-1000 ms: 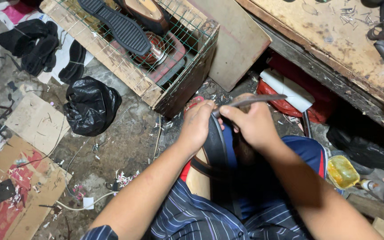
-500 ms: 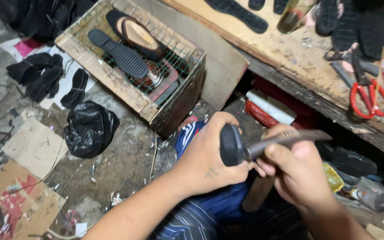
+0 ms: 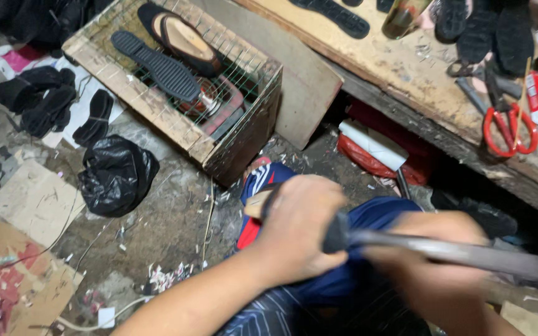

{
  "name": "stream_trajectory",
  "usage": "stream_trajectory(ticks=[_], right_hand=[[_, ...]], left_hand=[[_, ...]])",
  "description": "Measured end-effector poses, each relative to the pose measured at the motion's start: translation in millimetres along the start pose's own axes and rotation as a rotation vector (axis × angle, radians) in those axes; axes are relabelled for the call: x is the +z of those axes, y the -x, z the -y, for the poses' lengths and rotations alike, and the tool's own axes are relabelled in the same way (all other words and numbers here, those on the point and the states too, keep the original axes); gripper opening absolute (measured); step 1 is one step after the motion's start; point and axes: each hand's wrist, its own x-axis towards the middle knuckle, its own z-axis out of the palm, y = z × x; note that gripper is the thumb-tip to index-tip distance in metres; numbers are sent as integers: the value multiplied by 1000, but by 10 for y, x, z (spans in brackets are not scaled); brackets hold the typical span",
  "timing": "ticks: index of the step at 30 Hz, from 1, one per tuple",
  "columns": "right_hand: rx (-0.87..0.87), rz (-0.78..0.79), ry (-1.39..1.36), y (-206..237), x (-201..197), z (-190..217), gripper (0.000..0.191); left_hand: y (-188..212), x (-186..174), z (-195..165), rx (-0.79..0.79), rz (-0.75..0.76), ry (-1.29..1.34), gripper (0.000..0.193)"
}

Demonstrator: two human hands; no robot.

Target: The person sits on the floor of a shoe workshop and attaches a rubber sole to a shoe upper. They align the sole with the glued upper, press the parts together by hand, and repeatedly tap and press the sole edges with a hammer to secure the bond, working on one shoe across their lap.

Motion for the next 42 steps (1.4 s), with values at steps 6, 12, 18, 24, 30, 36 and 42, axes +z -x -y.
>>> stream_trajectory(ticks=[6, 12, 18, 24, 30, 36, 42], right_hand=[[-320, -143, -58, -105, 72, 212, 25], [-141, -75, -114, -135, -19, 88, 22], [282, -223, 96, 246, -469, -680, 21], [340, -163, -315, 477, -408, -1340, 24], [593, -116, -42, 446, -427, -1314, 26], [381, -34, 45, 149, -268, -1163, 24], [213, 92, 292, -229, -190, -772, 29]], left_hand=[[95, 90, -15, 51, -13, -31, 64], [66, 228, -214, -15, -52, -45, 70], [13, 366, 38, -110, 305, -83, 85], [233, 627, 210, -83, 370, -30, 72], [303, 698, 200, -31, 361, -52, 76], [275, 693, 276, -11, 367, -75, 86], [338, 697, 322, -3, 359, -87, 87]])
